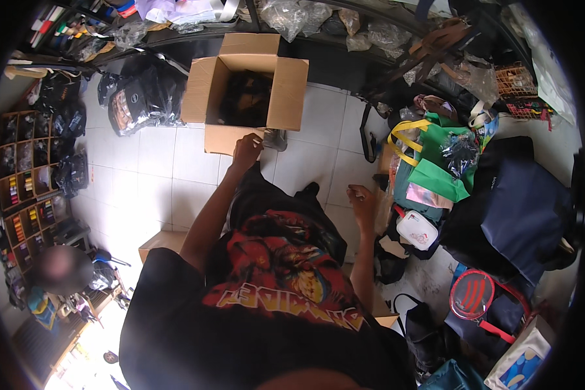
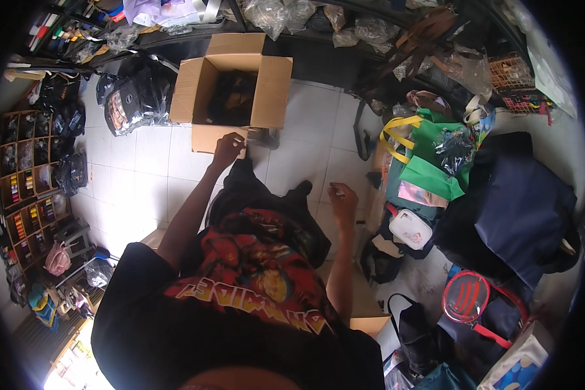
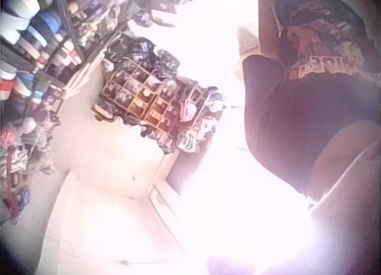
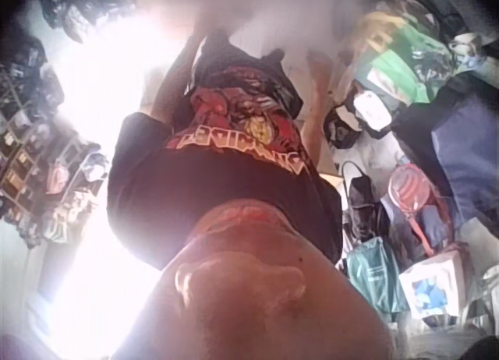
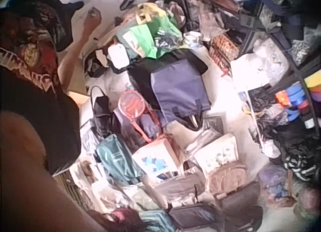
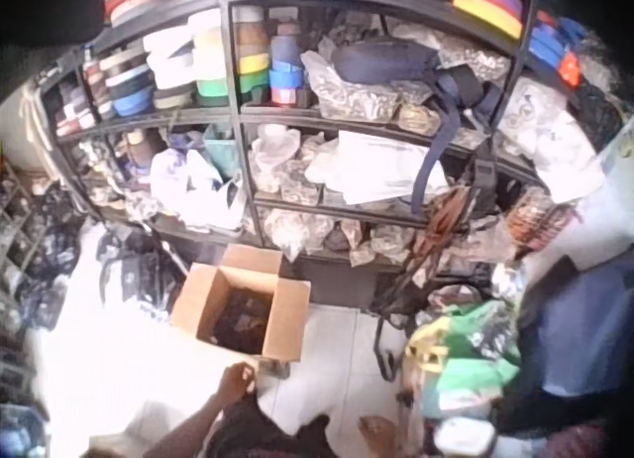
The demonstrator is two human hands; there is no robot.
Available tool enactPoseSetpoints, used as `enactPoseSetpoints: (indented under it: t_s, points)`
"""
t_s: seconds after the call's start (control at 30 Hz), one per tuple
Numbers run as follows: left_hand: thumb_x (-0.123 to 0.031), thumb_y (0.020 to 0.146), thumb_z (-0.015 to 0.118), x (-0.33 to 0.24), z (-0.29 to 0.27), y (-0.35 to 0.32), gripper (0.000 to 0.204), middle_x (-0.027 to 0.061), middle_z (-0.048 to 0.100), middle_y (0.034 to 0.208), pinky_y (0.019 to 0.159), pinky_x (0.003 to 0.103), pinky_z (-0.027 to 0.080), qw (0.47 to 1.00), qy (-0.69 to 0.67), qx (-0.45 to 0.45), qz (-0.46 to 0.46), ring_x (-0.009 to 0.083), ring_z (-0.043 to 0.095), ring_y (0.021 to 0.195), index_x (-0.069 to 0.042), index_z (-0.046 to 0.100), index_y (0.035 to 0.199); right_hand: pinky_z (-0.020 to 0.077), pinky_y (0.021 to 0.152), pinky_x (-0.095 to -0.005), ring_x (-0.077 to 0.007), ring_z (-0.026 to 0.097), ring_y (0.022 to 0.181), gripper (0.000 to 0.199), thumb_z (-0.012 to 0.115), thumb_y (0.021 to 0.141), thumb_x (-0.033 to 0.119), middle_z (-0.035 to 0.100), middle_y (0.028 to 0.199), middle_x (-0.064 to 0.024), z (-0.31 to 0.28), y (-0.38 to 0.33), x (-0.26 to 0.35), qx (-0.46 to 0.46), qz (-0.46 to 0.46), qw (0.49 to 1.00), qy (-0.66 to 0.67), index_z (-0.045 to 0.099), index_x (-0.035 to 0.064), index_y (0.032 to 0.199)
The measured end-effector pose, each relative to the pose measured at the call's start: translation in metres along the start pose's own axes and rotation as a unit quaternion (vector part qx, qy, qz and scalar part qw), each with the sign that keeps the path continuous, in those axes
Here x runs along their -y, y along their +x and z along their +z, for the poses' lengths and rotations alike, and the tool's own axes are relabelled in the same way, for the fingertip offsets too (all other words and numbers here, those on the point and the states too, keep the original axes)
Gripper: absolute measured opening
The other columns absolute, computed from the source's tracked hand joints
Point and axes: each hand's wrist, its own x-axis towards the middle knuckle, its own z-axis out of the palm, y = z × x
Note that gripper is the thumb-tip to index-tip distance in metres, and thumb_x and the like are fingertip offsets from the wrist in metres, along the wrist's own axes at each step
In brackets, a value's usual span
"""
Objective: The person repeatedly picks up rolls of ribbon from a cardboard box, briefly inspects them, and places them onto a nearby shelf. The person handles multiple ribbon rolls one at a time, moving them from the box to the shelf throughout the clip.
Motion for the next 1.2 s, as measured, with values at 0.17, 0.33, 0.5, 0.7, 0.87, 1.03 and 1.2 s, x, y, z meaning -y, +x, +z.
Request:
enactPoseSetpoints:
  t_s: [0.17, 0.33, 0.5, 0.7, 0.87, 1.03, 1.2]
  points:
    - [-0.014, 0.086, 0.059, 0.053, -0.026, 0.084, 0.018, 0.0200, 0.071, 0.095, 0.082, 0.047, 0.055, 0.997, 0.078, -0.007, -0.001, 0.0379, 0.068, 0.094, -0.005, 0.069, 0.098, 0.0543, 0.081, -0.0348, -0.0214, 0.071, 0.090, 0.031, 0.070, 0.083, 0.022, 0.074, 0.096, -0.0157, 0.054, -0.012, -0.060, 0.020, 0.087, 0.977, -0.195, 0.072, 0.0020, 0.106]
    - [-0.013, 0.087, 0.057, 0.076, -0.036, 0.156, 0.022, 0.0234, 0.065, 0.112, 0.089, 0.051, 0.053, 0.991, 0.125, 0.005, -0.044, 0.0429, 0.063, 0.106, -0.005, 0.066, 0.106, 0.0515, 0.062, -0.0295, -0.0143, 0.066, 0.074, 0.031, 0.067, 0.086, 0.020, 0.073, 0.088, -0.0088, 0.136, -0.055, 0.011, 0.007, 0.174, 0.978, -0.111, 0.072, 0.0041, 0.112]
    - [-0.001, 0.081, 0.065, 0.134, -0.018, 0.204, 0.055, 0.0287, 0.037, 0.145, 0.101, 0.046, 0.049, 0.950, 0.296, 0.098, 0.020, 0.0420, 0.039, 0.136, -0.003, 0.048, 0.133, 0.0523, 0.087, -0.0377, -0.0294, 0.070, 0.100, 0.032, 0.069, 0.089, 0.024, 0.072, 0.104, -0.0190, 0.209, -0.068, 0.102, 0.008, 0.186, 0.981, -0.053, 0.069, 0.0012, 0.112]
    - [-0.008, 0.087, 0.062, 0.211, 0.018, 0.250, 0.065, 0.0298, 0.029, 0.152, 0.115, 0.048, 0.034, 0.928, 0.340, 0.149, 0.005, 0.0433, 0.032, 0.141, -0.002, 0.035, 0.145, 0.0515, 0.089, -0.0404, -0.0329, 0.069, 0.102, 0.029, 0.066, 0.090, 0.021, 0.071, 0.105, -0.0203, 0.245, -0.102, 0.107, -0.033, 0.244, 0.965, -0.089, 0.069, 0.0013, 0.111]
    - [-0.018, 0.095, 0.052, 0.232, 0.034, 0.254, 0.057, 0.0245, 0.036, 0.150, 0.115, 0.053, 0.030, 0.989, 0.001, 0.052, -0.135, 0.0413, 0.036, 0.138, -0.008, 0.035, 0.148, 0.0519, 0.088, -0.0395, -0.0321, 0.069, 0.101, 0.027, 0.066, 0.089, 0.018, 0.071, 0.104, -0.0200, 0.255, -0.114, 0.111, -0.056, 0.258, 0.962, -0.069, 0.070, 0.0012, 0.111]
    - [-0.017, 0.091, 0.053, 0.179, 0.043, 0.229, 0.052, 0.0198, 0.047, 0.144, 0.110, 0.053, 0.033, 0.831, 0.493, 0.114, 0.229, 0.0328, 0.043, 0.134, -0.006, 0.046, 0.141, 0.0519, 0.088, -0.0380, -0.0294, 0.069, 0.100, 0.027, 0.065, 0.089, 0.015, 0.072, 0.102, -0.0180, 0.259, -0.110, 0.126, -0.077, 0.295, 0.952, -0.038, 0.069, -0.0001, 0.111]
    - [-0.016, 0.090, 0.054, 0.182, 0.043, 0.220, 0.045, 0.0179, 0.054, 0.137, 0.112, 0.052, 0.033, 0.840, 0.448, 0.155, 0.263, 0.0334, 0.045, 0.132, -0.005, 0.054, 0.134, 0.0508, 0.090, -0.0364, -0.0275, 0.068, 0.101, 0.027, 0.065, 0.090, 0.015, 0.072, 0.104, -0.0176, 0.259, -0.110, 0.117, -0.078, 0.286, 0.955, -0.023, 0.070, 0.0002, 0.112]
